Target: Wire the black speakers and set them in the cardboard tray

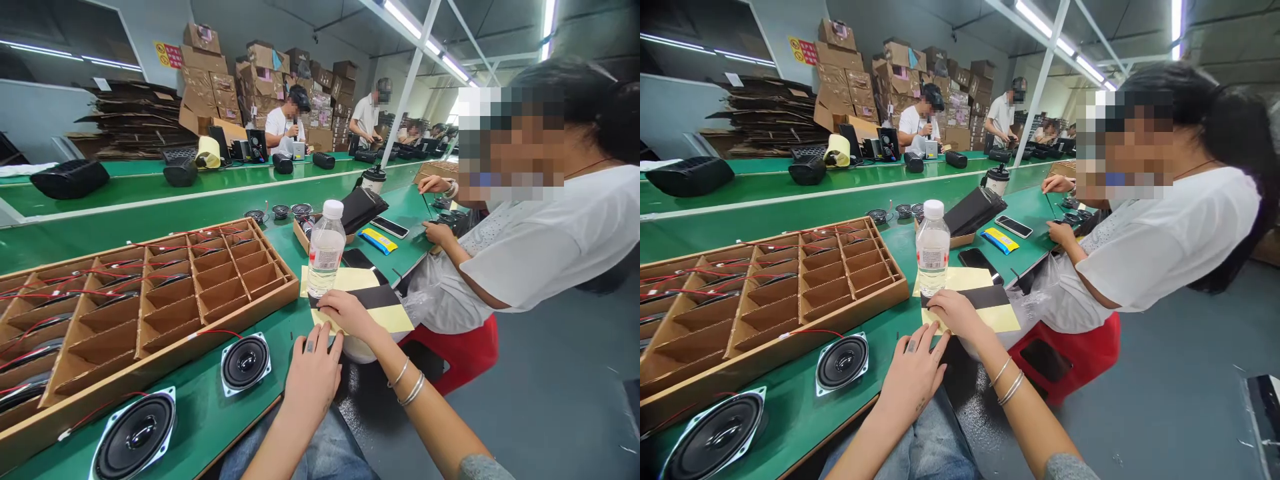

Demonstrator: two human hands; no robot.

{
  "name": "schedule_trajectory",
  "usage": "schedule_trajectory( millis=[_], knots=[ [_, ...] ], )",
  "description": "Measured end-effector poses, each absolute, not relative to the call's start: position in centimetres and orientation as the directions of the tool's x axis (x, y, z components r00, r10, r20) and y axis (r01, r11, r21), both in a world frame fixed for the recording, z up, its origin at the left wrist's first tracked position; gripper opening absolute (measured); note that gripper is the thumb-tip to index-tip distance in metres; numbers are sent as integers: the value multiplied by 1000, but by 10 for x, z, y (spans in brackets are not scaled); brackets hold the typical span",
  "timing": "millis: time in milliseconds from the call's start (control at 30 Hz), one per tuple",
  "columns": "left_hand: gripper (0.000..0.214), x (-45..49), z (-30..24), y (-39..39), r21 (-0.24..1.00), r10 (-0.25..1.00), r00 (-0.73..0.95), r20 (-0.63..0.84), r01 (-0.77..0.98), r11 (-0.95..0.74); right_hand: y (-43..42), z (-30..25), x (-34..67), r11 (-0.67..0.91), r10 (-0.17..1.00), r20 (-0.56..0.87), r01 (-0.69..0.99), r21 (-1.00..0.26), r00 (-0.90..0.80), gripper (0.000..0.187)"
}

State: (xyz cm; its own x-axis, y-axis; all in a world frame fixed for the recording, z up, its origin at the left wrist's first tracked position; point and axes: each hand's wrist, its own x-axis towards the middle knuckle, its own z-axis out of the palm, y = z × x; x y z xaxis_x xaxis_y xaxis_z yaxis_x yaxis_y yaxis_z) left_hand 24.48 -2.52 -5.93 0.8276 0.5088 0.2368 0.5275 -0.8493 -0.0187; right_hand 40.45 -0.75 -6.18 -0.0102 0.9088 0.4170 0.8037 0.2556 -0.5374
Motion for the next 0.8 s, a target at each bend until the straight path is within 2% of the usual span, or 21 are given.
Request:
schedule_trajectory(
  millis=[233,467,567,667,800],
  knots=[
    [48,245,-63,-26,-29,521,812,262,547,-837,-10,-64,398,222,902,429,793,-567,55,15],
    [48,247,-70,-24,-36,536,762,364,587,-809,-11,-64,394,253,869,481,731,-634,116,14],
    [49,248,-76,-21,-17,530,743,409,587,-810,-19,-62,394,255,820,525,676,-691,228,14],
    [53,249,-80,-18,8,537,731,422,589,-808,-35,-65,406,210,681,543,579,-788,492,9],
    [57,251,-79,-20,26,568,722,395,610,-792,-76,-68,460,212,351,420,366,-906,837,14]
  ],
)
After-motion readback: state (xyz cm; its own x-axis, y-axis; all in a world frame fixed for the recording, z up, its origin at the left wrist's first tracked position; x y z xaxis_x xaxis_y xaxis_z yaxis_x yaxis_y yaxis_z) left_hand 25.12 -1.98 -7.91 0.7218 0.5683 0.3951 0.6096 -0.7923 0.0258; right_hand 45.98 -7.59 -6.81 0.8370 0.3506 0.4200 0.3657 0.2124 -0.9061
